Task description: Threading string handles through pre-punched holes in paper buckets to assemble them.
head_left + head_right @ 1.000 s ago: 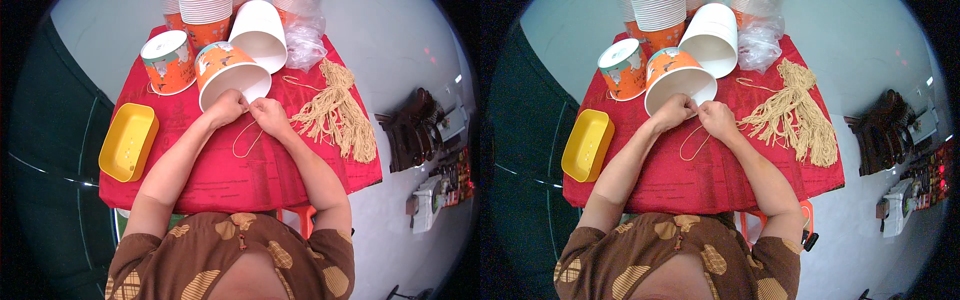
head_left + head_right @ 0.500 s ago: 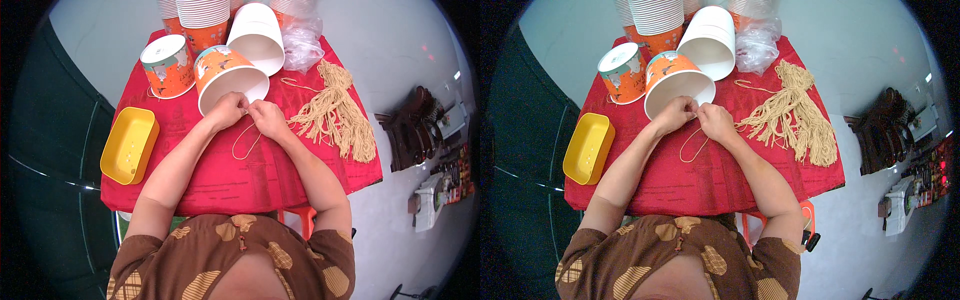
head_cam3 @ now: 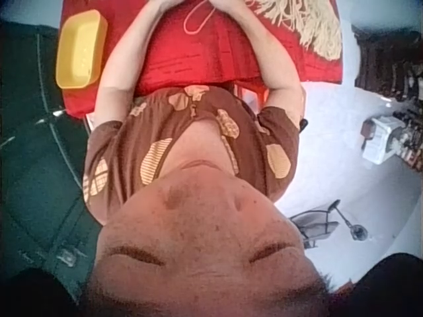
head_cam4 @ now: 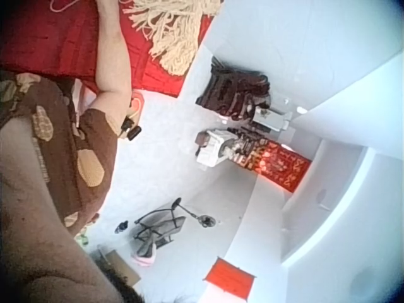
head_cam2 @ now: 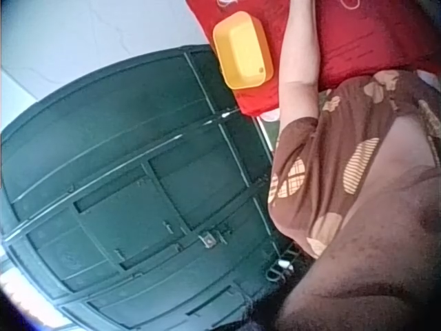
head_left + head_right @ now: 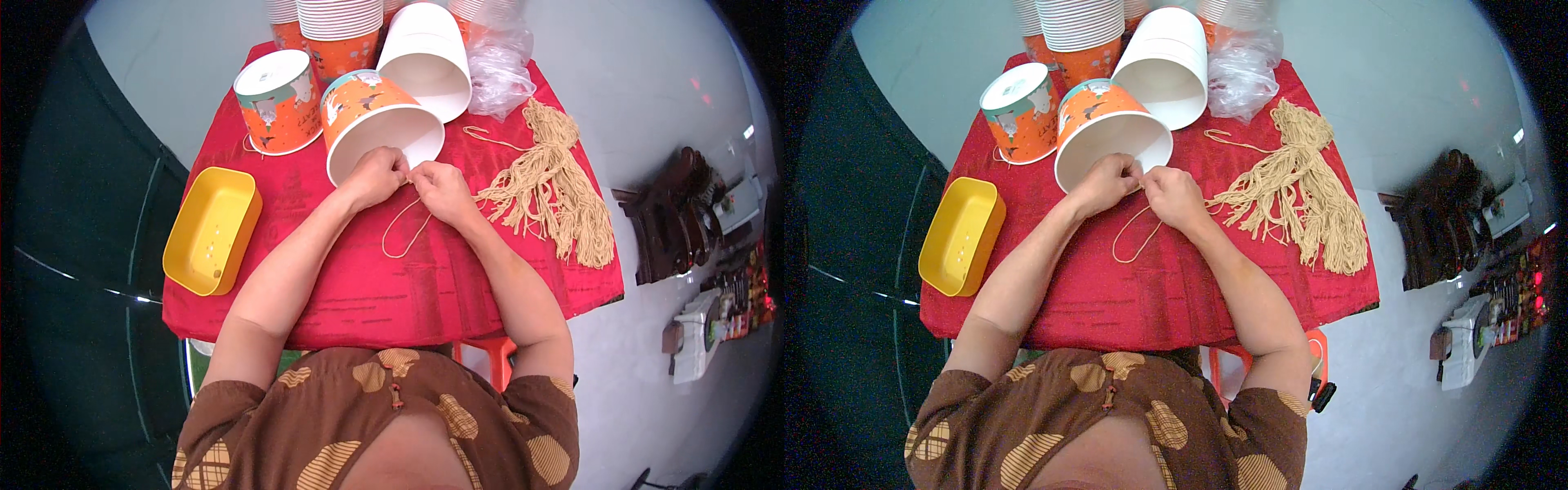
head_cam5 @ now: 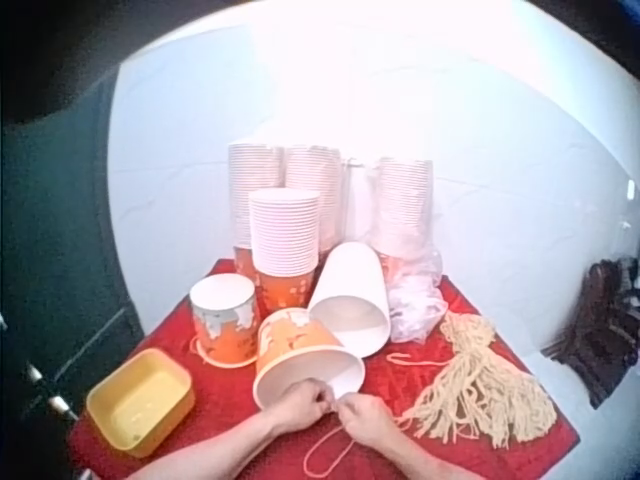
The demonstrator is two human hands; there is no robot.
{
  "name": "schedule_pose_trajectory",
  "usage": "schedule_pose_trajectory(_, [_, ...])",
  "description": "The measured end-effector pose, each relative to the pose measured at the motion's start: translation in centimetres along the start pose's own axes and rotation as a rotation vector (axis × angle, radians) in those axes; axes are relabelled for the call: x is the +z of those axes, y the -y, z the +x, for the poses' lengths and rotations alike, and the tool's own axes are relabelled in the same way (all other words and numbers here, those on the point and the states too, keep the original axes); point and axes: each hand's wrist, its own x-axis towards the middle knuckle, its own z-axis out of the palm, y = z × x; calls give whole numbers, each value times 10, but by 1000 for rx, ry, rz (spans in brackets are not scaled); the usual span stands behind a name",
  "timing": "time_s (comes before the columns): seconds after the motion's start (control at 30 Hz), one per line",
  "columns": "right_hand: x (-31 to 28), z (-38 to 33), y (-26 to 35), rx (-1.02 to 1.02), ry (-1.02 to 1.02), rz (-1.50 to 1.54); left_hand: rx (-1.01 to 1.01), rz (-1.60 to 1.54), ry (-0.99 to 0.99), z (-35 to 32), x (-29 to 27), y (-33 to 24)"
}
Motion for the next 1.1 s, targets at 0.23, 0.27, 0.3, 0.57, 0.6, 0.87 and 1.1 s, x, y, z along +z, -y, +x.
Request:
schedule_pose_trajectory(0.23, [1,0,-1,27,11,-32,-2,-3,-12,2,2,4])
schedule_pose_trajectory(0.27, [2,-1,-3,7,-5,-41,-3,-4,-8,2,2,4])
schedule_pose_trajectory(0.3, [2,-1,-2,6,-4,-41,-4,-4,-9,2,2,5])
schedule_pose_trajectory(0.57, [3,0,-1,26,-8,-72,-45,67,8,3,0,4])
schedule_pose_trajectory(0.6, [4,0,-2,27,-9,-72,-45,68,10,3,-1,3])
schedule_pose_trajectory(0.87, [5,0,-3,38,-34,-61,-123,-105,68,0,-7,-6])
schedule_pose_trajectory(1.1, [6,1,-1,101,-32,-10,-82,-128,147,1,-8,-1])
